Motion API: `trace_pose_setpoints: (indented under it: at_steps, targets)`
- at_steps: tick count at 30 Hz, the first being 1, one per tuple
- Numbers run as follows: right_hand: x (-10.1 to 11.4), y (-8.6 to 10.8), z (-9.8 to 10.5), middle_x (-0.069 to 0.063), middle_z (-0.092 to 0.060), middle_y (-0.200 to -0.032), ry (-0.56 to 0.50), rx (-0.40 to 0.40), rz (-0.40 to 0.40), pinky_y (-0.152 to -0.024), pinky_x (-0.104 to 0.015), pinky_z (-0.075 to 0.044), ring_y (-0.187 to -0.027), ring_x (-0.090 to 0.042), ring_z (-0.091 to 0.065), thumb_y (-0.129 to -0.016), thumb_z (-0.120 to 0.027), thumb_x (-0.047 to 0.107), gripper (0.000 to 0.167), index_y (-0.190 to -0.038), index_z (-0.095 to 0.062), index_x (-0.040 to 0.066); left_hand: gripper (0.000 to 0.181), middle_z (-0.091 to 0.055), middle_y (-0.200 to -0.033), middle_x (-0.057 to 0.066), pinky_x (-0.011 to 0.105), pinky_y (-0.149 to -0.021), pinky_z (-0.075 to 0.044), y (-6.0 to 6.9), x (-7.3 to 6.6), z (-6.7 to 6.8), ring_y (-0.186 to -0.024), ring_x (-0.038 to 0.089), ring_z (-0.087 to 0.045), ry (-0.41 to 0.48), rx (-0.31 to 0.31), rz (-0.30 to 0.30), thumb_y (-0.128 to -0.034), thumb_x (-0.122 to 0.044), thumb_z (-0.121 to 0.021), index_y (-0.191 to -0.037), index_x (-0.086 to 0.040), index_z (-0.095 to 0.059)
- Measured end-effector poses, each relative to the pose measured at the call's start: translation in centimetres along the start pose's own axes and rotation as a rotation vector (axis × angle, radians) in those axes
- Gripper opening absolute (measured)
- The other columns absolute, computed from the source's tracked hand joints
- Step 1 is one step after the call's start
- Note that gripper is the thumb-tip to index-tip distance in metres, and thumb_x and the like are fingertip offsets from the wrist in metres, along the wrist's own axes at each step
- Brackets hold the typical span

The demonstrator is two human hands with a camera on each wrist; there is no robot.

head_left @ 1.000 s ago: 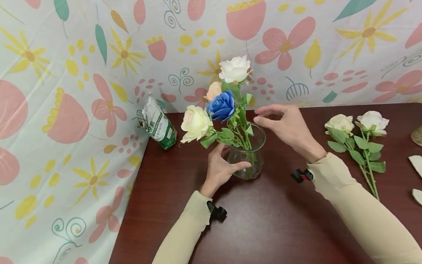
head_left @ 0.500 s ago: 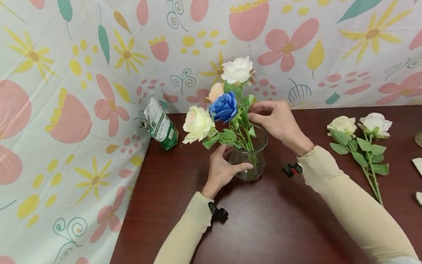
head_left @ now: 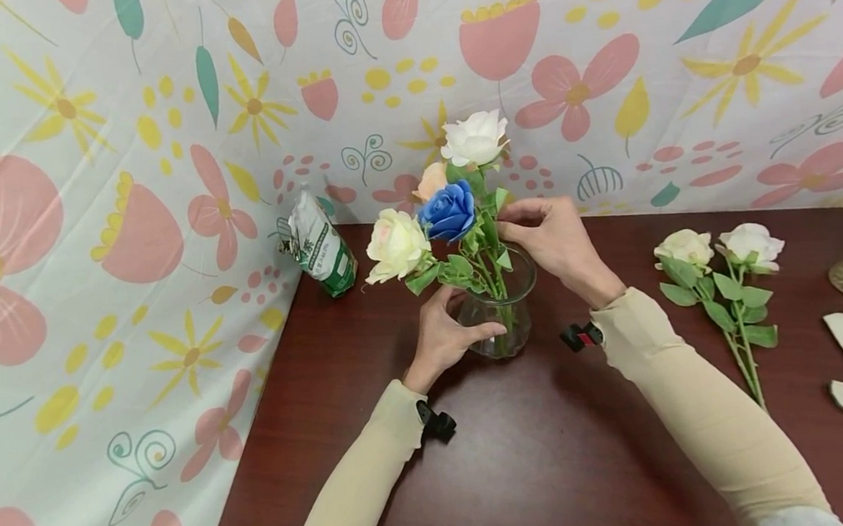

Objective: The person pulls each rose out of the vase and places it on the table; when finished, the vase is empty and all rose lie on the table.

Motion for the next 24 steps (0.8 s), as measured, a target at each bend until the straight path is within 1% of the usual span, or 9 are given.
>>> trace_pose_setpoints:
  at_steps: [4, 8, 12, 18, 24]
  targets:
    - [0.1, 0.1, 0.1, 0.014, -0.079, -0.094, -0.034, -0.02, -0.008, -0.077, -0.016, -0.061, -0.09, -0.001, -0.073, -0.099, -0.078, 0.015, 0.02, -0.112, -0.083, 0.001, 0.076, -0.077, -0.131, 0.012, 0.04, -0.11, -0.061, 0.0, 0.0, 0.0, -0.127, 0.031, -0.073, -0.003, 0.0, 0.002, -0.0689, -0.017, -0.106, -0.136, -0.008, -0.071]
    - [0.3, 0.1, 0.2, 0.021, -0.076, -0.09, -0.067, -0.038, -0.013, -0.078, -0.015, -0.059, -0.093, 0.0, -0.073, -0.099, -0.081, 0.018, 0.023, -0.113, -0.083, 0.0, 0.076, -0.077, -0.131, 0.013, 0.041, -0.11, -0.062, 0.0, 0.0, 0.0, -0.126, 0.032, -0.073, -0.016, -0.005, -0.002, -0.0695, -0.017, -0.105, -0.136, -0.008, -0.071]
    - [0.6, 0.2, 0.3, 0.022, -0.077, -0.093, -0.092, -0.047, -0.027, -0.08, -0.016, -0.059, -0.096, -0.001, -0.072, -0.098, -0.082, 0.02, 0.026, -0.114, -0.083, 0.0, 0.075, -0.077, -0.131, 0.012, 0.041, -0.108, -0.063, 0.0, 0.0, 0.0, -0.125, 0.032, -0.074, -0.031, -0.009, 0.001, -0.0696, -0.017, -0.105, -0.135, -0.007, -0.072]
    - [1.1, 0.3, 0.8, 0.022, -0.076, -0.095, -0.104, -0.064, -0.029, -0.084, -0.017, -0.058, -0.102, -0.002, -0.07, -0.098, -0.083, 0.025, 0.031, -0.118, -0.082, 0.0, 0.076, -0.077, -0.132, 0.012, 0.04, -0.109, -0.062, 0.0, 0.1, -0.1, -0.127, 0.031, -0.074, -0.012, -0.007, 0.015, -0.0683, -0.017, -0.106, -0.135, -0.008, -0.072]
    - [1.6, 0.5, 1.2, 0.02, -0.074, -0.1, -0.129, -0.081, -0.028, -0.083, -0.018, -0.057, -0.104, -0.005, -0.068, -0.098, -0.083, 0.025, 0.033, -0.119, -0.081, 0.0, 0.074, -0.077, -0.132, 0.012, 0.044, -0.11, -0.062, 0.1, 0.1, -0.1, -0.128, 0.031, -0.073, -0.013, -0.005, 0.026, -0.07, -0.018, -0.105, -0.136, -0.008, -0.072]
Point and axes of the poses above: each hand's wrist, its own y-axis away from the middle knuckle, its own z-axis out of the back of the hand, x = y × z, the point moved 3 cm from there along -y, towards the middle knuckle
